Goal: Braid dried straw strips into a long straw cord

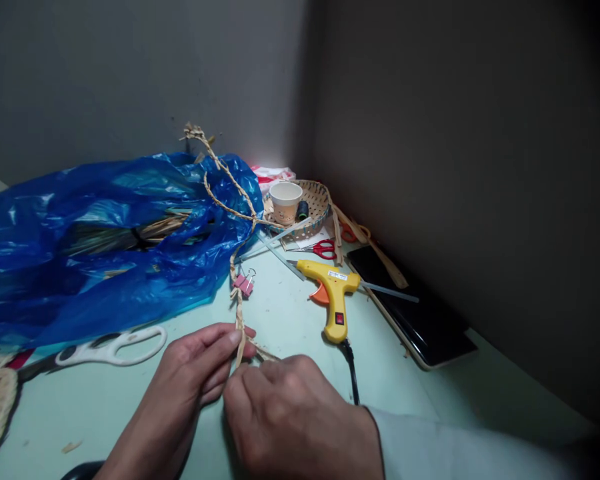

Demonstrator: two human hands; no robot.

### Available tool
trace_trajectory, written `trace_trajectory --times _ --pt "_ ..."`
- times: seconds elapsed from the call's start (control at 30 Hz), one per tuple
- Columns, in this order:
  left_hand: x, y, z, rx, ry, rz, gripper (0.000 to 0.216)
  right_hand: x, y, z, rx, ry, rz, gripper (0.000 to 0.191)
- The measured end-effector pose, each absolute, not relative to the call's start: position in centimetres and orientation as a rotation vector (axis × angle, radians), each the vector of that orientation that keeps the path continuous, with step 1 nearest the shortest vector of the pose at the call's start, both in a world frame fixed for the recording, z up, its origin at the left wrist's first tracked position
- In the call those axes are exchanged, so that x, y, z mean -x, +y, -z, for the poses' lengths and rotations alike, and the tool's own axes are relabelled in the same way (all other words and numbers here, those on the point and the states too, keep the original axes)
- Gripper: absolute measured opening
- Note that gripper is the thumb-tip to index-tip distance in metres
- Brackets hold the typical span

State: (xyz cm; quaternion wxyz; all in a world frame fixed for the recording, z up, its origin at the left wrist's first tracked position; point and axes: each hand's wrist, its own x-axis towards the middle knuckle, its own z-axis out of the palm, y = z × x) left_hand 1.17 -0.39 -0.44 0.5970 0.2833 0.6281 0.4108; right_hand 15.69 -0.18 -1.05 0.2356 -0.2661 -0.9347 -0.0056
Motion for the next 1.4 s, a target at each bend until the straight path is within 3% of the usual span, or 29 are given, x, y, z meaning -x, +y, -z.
trace_trajectory --times 0.13,0.3,0.47,0.83,1.13,1.3,1.4 --pt "-0.9 -0.7 -0.1 -0.63 1.501 -0.952 0.022 -15.5 0.4 0.7 0.766 -2.63 -0.338 0.02" --pt "-0.6 -0.5 0.4 -0.522 1.393 -0.946 0.033 -16.8 2.8 -0.7 1.139 -2.202 -0.847 0.019" --pt "-0.7 -0.3 0.7 -0.509 1.387 -0.922 0.039 -17.3 4.3 -0.5 1.17 -2.082 -1.42 0.021" --pt "-0.9 -0.6 1.0 -0.851 1.528 -0.98 0.043 -16.8 4.1 0.3 1.164 -2.147 -1.216 0.022" --pt "-1.0 -1.0 0.4 -1.038 1.676 -0.85 0.031 -16.5 4.3 1.0 1.207 -1.724 -1.753 0.015" --pt "-1.0 -1.4 0.0 -1.262 2.057 -0.797 0.022 -16.8 4.1 0.5 1.284 -1.76 -1.674 0.013" --pt "-1.4 -2.0 0.2 -1.493 2.174 -0.944 0.014 -16.9 4.1 0.2 1.277 -1.786 -1.619 0.012"
